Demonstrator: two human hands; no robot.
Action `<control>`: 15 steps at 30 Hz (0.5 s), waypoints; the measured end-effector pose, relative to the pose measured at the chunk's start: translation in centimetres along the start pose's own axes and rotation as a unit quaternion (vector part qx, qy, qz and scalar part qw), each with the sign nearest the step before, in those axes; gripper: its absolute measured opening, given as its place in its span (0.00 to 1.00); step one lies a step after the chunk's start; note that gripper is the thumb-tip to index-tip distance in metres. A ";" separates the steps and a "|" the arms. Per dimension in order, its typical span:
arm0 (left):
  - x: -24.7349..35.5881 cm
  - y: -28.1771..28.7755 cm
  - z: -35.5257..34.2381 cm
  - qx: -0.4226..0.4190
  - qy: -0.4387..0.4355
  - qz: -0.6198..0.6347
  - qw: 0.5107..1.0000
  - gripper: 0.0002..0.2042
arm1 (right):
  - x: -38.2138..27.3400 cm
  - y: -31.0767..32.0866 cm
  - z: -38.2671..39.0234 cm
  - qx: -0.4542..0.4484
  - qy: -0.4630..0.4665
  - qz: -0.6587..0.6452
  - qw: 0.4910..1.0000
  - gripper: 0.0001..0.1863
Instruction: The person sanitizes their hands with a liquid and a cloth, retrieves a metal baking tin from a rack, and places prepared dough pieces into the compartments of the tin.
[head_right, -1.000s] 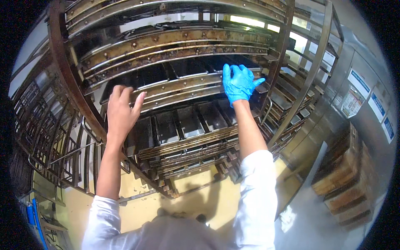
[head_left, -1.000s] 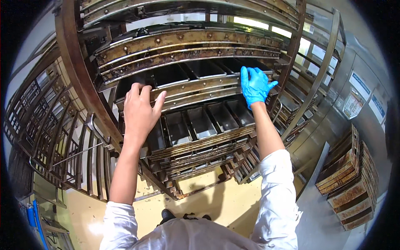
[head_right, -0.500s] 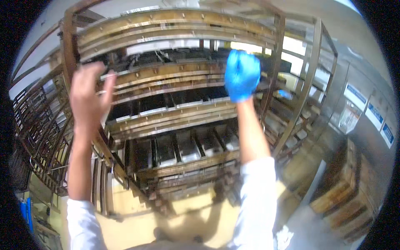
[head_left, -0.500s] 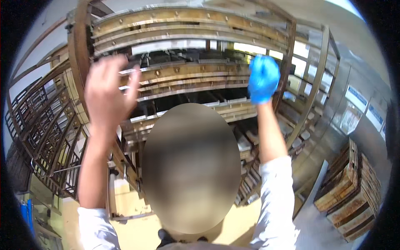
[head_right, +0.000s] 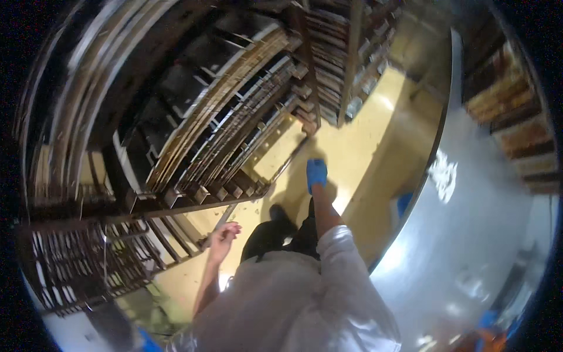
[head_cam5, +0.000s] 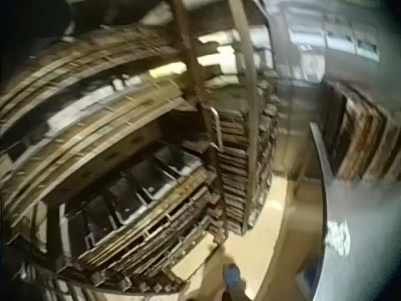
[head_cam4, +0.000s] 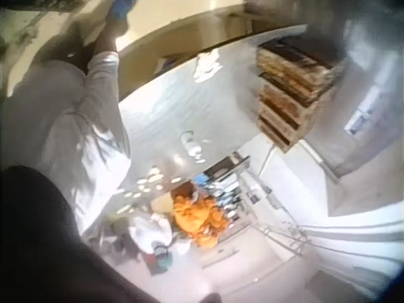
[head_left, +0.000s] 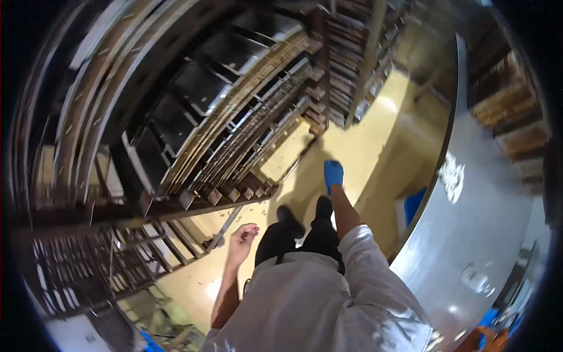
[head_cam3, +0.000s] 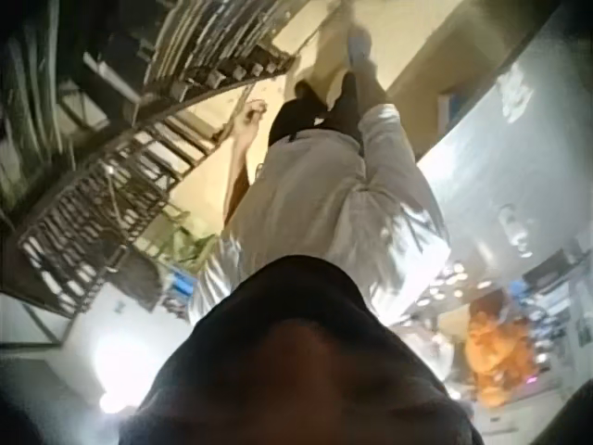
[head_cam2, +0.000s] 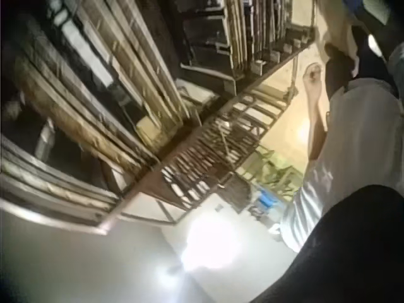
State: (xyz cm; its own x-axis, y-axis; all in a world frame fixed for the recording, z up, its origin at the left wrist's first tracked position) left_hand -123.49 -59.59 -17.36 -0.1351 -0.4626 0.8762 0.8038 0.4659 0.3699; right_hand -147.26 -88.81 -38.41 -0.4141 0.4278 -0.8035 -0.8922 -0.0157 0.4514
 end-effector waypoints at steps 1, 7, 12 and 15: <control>-5.8 0.6 0.4 -0.034 -0.014 -0.001 0.999 0.09 | 5.9 -5.2 2.9 -0.087 0.115 0.199 0.969 0.18; -16.0 -2.8 -6.1 -0.059 0.186 0.000 0.981 0.17 | 2.6 -14.1 0.3 -0.074 -0.117 -0.089 0.986 0.47; -14.9 -6.6 -9.2 -0.087 0.133 0.003 0.987 0.18 | -6.0 -23.2 -11.7 0.011 -0.178 -0.151 0.972 0.60; -18.0 -7.4 -8.8 -0.147 0.120 0.031 0.981 0.17 | -6.4 -27.6 -15.9 -0.152 -0.160 -0.004 0.975 0.55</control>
State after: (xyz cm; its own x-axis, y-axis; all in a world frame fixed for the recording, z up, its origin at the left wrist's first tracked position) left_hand -121.90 -61.30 -38.58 0.0308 -0.6205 0.7836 0.9431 0.2778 0.1828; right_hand -122.82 -105.45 -51.92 -0.3735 0.6882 -0.6220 -0.9272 -0.2579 0.2715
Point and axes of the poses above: each hand's wrist, its own z-axis away from the middle knuckle, its own y-axis out of the back of the hand, x = y × z, the point moved 7 cm from there along -z, towards the middle knuckle, and after that the axes turned 10 degrees about x, right-handed, at the moved point
